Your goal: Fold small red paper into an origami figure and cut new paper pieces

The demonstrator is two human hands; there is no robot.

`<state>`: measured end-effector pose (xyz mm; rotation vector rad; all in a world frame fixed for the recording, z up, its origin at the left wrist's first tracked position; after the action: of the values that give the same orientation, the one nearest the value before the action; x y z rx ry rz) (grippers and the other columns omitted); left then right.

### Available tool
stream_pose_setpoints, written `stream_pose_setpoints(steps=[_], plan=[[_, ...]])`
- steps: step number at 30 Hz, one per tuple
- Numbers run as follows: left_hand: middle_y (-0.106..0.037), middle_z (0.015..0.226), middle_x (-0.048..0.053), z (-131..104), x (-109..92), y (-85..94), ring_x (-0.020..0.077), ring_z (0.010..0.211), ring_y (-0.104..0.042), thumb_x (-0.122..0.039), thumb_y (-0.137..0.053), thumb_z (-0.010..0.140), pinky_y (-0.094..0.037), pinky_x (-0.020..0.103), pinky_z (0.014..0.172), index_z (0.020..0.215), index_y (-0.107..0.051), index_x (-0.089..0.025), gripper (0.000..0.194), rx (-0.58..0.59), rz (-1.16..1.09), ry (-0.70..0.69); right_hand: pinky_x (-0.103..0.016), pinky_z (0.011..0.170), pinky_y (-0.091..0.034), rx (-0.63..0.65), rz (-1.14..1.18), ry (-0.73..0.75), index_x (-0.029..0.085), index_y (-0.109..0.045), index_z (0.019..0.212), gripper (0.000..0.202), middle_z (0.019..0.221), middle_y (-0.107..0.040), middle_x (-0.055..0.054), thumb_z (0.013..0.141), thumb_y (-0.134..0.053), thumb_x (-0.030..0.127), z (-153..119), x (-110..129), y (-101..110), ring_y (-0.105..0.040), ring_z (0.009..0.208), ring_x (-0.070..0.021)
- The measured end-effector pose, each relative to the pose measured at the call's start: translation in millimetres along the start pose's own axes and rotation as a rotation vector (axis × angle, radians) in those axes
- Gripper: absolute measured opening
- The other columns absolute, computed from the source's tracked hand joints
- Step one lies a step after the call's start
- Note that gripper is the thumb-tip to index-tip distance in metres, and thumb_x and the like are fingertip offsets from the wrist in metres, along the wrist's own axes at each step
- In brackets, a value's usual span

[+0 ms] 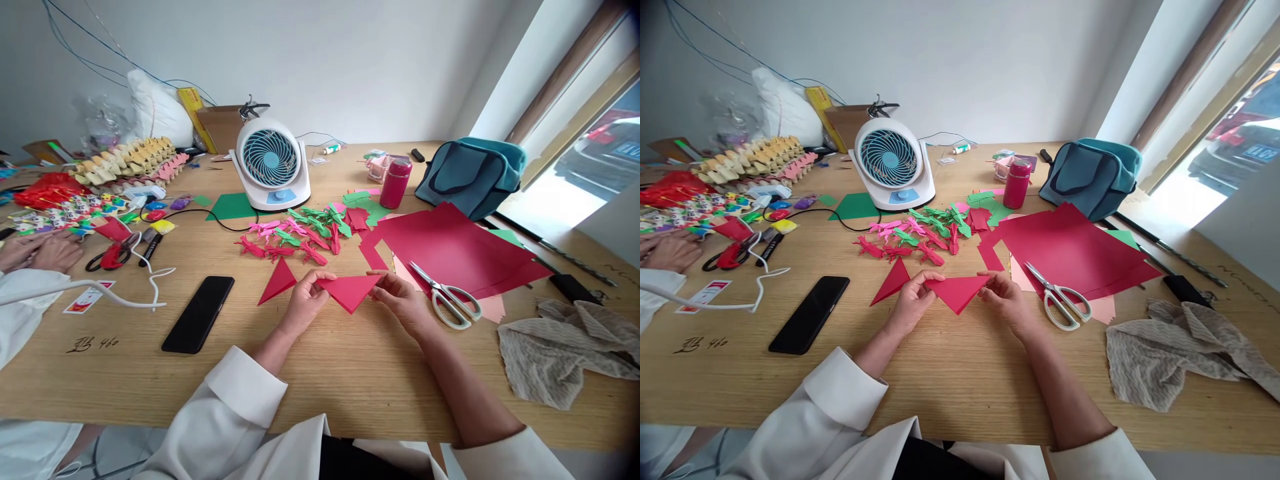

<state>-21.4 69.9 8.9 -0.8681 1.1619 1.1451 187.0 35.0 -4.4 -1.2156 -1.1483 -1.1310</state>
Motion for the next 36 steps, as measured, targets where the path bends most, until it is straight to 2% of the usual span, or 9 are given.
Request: stream_pose_setpoints(steps=[5,12,16,21,26,32,36], plan=[[-0.063,0.098,0.005,1,-2,-2.3,0.0174,0.1,-0.061,-0.01,-0.06,0.073,-0.049,0.026,0.086,0.09,-0.069,-0.018,0.021,0.015,0.069,-0.132,-0.032,0.072,-0.052,0.012,0.025,0.05,0.023,-0.056,0.111,0.051,0.087,-0.063,-0.002,0.074,-0.076,0.052,0,2,-5,-0.06,0.074,-0.0159],[-0.061,0.1,0.007,5,1,2.8,0.0199,0.104,-0.06,-0.016,-0.069,0.07,-0.051,0.029,0.086,0.082,-0.069,-0.019,0.012,-0.074,0.097,-0.101,-0.032,0.074,-0.053,0.098,-0.009,0.03,0.026,-0.054,0.119,0.048,0.101,-0.062,-0.004,0.078,-0.074,0.042,-3,11,-5,-0.061,0.081,-0.0162],[-0.061,0.104,0.008,6,4,4.8,0.0209,0.107,-0.059,-0.019,-0.07,0.071,-0.051,0.031,0.088,0.081,-0.07,-0.019,0.01,-0.085,0.122,-0.097,-0.033,0.075,-0.053,0.113,-0.034,0.038,0.026,-0.055,0.115,0.042,0.1,-0.062,-0.004,0.079,-0.073,0.04,-4,7,-7,-0.062,0.083,-0.0173],[-0.06,0.106,0.008,5,8,3.2,0.0218,0.11,-0.059,-0.019,-0.071,0.071,-0.049,0.034,0.094,0.081,-0.07,-0.018,0.01,-0.044,0.144,-0.092,-0.031,0.067,-0.049,0.112,-0.2,0.062,0.023,-0.059,0.103,0.024,0.09,-0.061,-0.004,0.083,-0.066,0.035,-5,5,-9,-0.058,0.079,-0.0183],[-0.059,0.109,0.009,5,12,2.1,0.0218,0.111,-0.059,-0.017,-0.071,0.071,-0.048,0.034,0.096,0.082,-0.07,-0.018,0.011,0.014,0.216,-0.076,-0.027,0.062,-0.044,0.11,-0.416,0.093,0.022,-0.06,0.093,0.013,0.086,-0.062,-0.002,0.08,-0.061,0.022,-7,8,-9,-0.054,0.07,-0.0148],[-0.06,0.106,0.007,2,9,0.1,0.0221,0.111,-0.06,-0.007,-0.066,0.073,-0.048,0.035,0.096,0.085,-0.07,-0.019,0.018,0.137,0.377,-0.13,-0.025,0.059,-0.04,0.178,-0.661,0.113,0.021,-0.057,0.09,0.014,0.079,-0.062,0.0,0.079,-0.055,0.014,-14,9,-12,-0.053,0.065,-0.0131],[-0.061,0.113,0.006,-5,3,-4.7,0.0242,0.115,-0.056,-0.008,-0.068,0.076,-0.043,0.039,0.101,0.088,-0.07,-0.022,0.019,0.206,0.629,-0.22,-0.026,0.06,-0.039,0.188,-0.806,0.144,0.021,-0.057,0.09,0.015,0.083,-0.061,0.0,0.08,-0.053,0.011,-20,14,-14,-0.053,0.066,-0.0132]])
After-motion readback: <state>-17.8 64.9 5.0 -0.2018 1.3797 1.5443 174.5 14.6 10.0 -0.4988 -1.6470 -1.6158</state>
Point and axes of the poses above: each hand's wrist, its own z-axis towards the middle knuckle, its own y-axis out of the back of the hand, x = y × z, the point moved 5 cm from there along z, towards the middle knuckle
